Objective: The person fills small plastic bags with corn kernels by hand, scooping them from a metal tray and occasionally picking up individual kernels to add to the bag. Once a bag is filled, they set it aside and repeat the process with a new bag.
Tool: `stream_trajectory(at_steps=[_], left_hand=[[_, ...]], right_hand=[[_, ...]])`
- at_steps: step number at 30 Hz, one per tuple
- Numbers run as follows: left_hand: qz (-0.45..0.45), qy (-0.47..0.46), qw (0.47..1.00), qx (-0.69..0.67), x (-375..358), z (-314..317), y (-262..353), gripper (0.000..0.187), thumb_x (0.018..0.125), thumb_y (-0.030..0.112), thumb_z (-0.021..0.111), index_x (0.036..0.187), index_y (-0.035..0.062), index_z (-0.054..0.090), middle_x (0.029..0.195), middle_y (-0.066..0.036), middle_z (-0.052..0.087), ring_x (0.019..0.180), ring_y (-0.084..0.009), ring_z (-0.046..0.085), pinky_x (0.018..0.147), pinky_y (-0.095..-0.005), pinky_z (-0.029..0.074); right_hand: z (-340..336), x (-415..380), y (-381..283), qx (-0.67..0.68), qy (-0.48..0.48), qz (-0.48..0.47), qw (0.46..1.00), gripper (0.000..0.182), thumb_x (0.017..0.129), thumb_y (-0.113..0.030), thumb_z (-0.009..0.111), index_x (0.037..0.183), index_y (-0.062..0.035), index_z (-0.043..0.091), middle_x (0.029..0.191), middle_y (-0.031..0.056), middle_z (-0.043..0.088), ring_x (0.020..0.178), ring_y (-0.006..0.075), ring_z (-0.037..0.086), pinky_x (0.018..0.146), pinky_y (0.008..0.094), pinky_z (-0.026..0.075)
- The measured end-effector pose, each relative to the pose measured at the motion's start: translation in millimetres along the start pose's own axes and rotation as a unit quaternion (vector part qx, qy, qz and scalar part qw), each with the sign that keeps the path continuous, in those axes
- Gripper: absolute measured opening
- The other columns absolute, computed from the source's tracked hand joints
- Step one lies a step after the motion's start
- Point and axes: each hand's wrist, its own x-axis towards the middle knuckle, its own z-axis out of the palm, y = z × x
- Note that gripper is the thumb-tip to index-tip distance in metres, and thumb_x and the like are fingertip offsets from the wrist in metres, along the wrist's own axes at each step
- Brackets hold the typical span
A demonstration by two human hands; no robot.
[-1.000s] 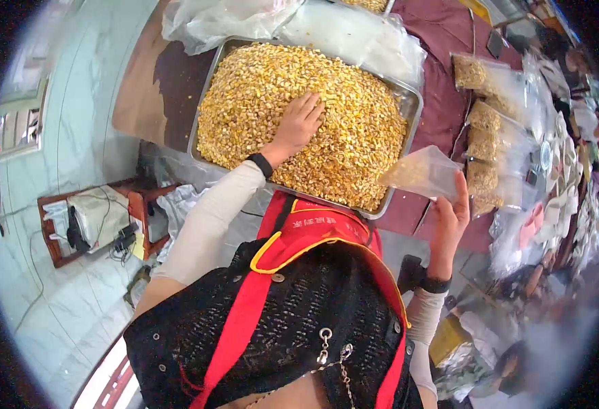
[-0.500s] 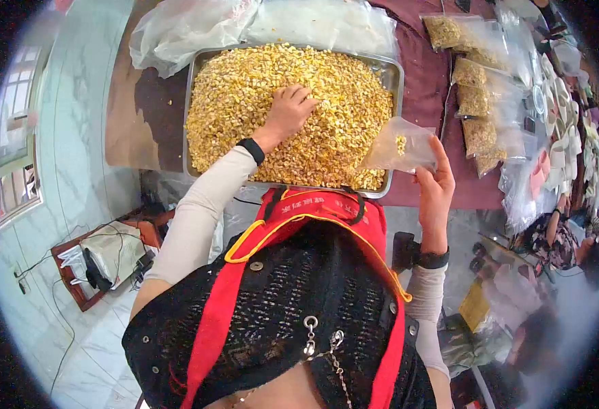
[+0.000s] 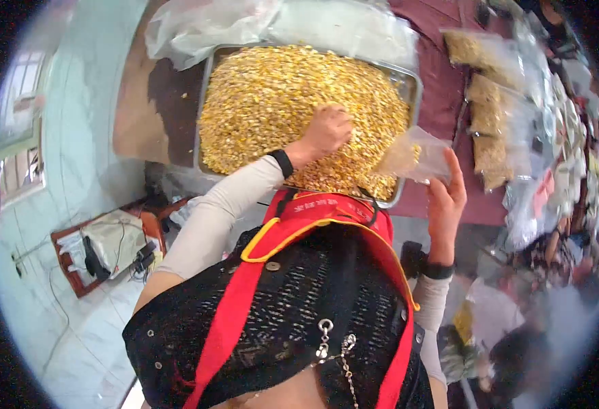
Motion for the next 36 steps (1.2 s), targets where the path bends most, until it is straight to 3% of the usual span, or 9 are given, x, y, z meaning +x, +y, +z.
stream_trajectory(at_steps=[4,10,12,16,17,24,27,33,36], left_hand=[[-0.055,0.010,0.998,-0.002,-11,-18,-4,0.017,0.073,0.029,0.059,0.080,0.0140,0.058,0.093,-0.001,0.053,0.103,-0.0219,0.043,0.083,-0.0408,0.030],[-0.118,0.042,0.989,-0.075,-25,-56,-22,0.020,0.072,0.029,0.065,0.083,0.0135,0.058,0.090,-0.003,0.055,0.099,-0.0221,0.046,0.082,-0.0408,0.033],[-0.226,0.124,0.932,-0.255,-31,-85,-61,0.016,0.078,0.026,0.062,0.083,0.0117,0.058,0.084,-0.004,0.056,0.088,-0.0213,0.053,0.076,-0.0361,0.040],[-0.383,0.272,0.876,-0.110,-67,-141,-176,0.020,0.086,0.022,0.056,0.083,0.0033,0.061,0.077,-0.008,0.060,0.069,-0.0176,0.059,0.066,-0.0304,0.046],[-0.496,0.225,0.831,-0.115,-85,-148,-208,0.024,0.085,0.024,0.056,0.085,0.0000,0.061,0.072,-0.009,0.062,0.065,-0.0167,0.059,0.064,-0.0302,0.046],[-0.707,0.211,0.661,-0.139,-214,-117,-323,0.020,0.081,0.017,0.060,0.085,-0.0013,0.063,0.067,-0.006,0.061,0.055,-0.0105,0.055,0.053,-0.0268,0.045],[-0.686,0.102,0.721,-0.008,-220,-104,-335,0.021,0.077,0.020,0.060,0.087,0.0020,0.064,0.078,-0.015,0.065,0.077,-0.0293,0.062,0.070,-0.0392,0.048],[-0.597,-0.019,0.797,0.091,-197,-103,-330,0.016,0.073,0.015,0.058,0.081,0.0011,0.061,0.077,-0.020,0.062,0.082,-0.0368,0.059,0.073,-0.0443,0.047],[-0.630,-0.056,0.769,0.094,-188,-105,-326,0.023,0.073,0.018,0.061,0.086,-0.0004,0.061,0.084,-0.020,0.063,0.082,-0.0355,0.060,0.072,-0.0408,0.047]], right_hand=[[0,5,-1,-0.078,0.000,0.020,0.997,0.053,0.076,0.004,0.045,0.129,-0.0025,0.043,0.115,0.0037,0.054,0.067,0.0014,0.043,0.054,0.0150,0.033],[-2,16,3,-0.048,-0.020,0.003,0.999,0.054,0.075,0.004,0.043,0.129,0.0004,0.041,0.130,0.0103,0.044,0.096,0.0110,0.051,0.076,0.0201,0.041],[1,20,0,-0.021,-0.018,0.014,1.000,0.055,0.075,0.005,0.041,0.130,0.0013,0.040,0.131,0.0112,0.042,0.110,0.0167,0.047,0.086,0.0236,0.039],[1,25,-9,-0.081,0.005,0.033,0.996,0.055,0.075,0.005,0.040,0.130,0.0014,0.039,0.130,0.0113,0.042,0.112,0.0183,0.046,0.090,0.0259,0.038],[-9,29,-1,-0.071,0.002,0.035,0.997,0.056,0.076,0.003,0.042,0.131,-0.0032,0.040,0.134,0.0026,0.040,0.103,0.0086,0.048,0.069,0.0159,0.039],[-12,37,-10,-0.112,0.035,0.028,0.993,0.056,0.076,0.006,0.042,0.132,-0.0035,0.039,0.133,0.0001,0.042,0.081,0.0027,0.046,0.061,0.0147,0.035],[-19,42,-7,-0.104,0.028,0.045,0.993,0.057,0.076,0.007,0.043,0.132,-0.0033,0.038,0.132,-0.0002,0.042,0.078,0.0023,0.045,0.061,0.0148,0.035],[-6,42,-18,-0.171,0.049,0.064,0.982,0.057,0.077,0.003,0.044,0.133,-0.0039,0.038,0.132,0.0001,0.042,0.076,0.0019,0.044,0.061,0.0149,0.034],[-4,41,-16,-0.176,0.051,0.059,0.981,0.056,0.077,-0.001,0.044,0.133,-0.0043,0.038,0.132,0.0000,0.042,0.071,0.0015,0.040,0.059,0.0153,0.032]])
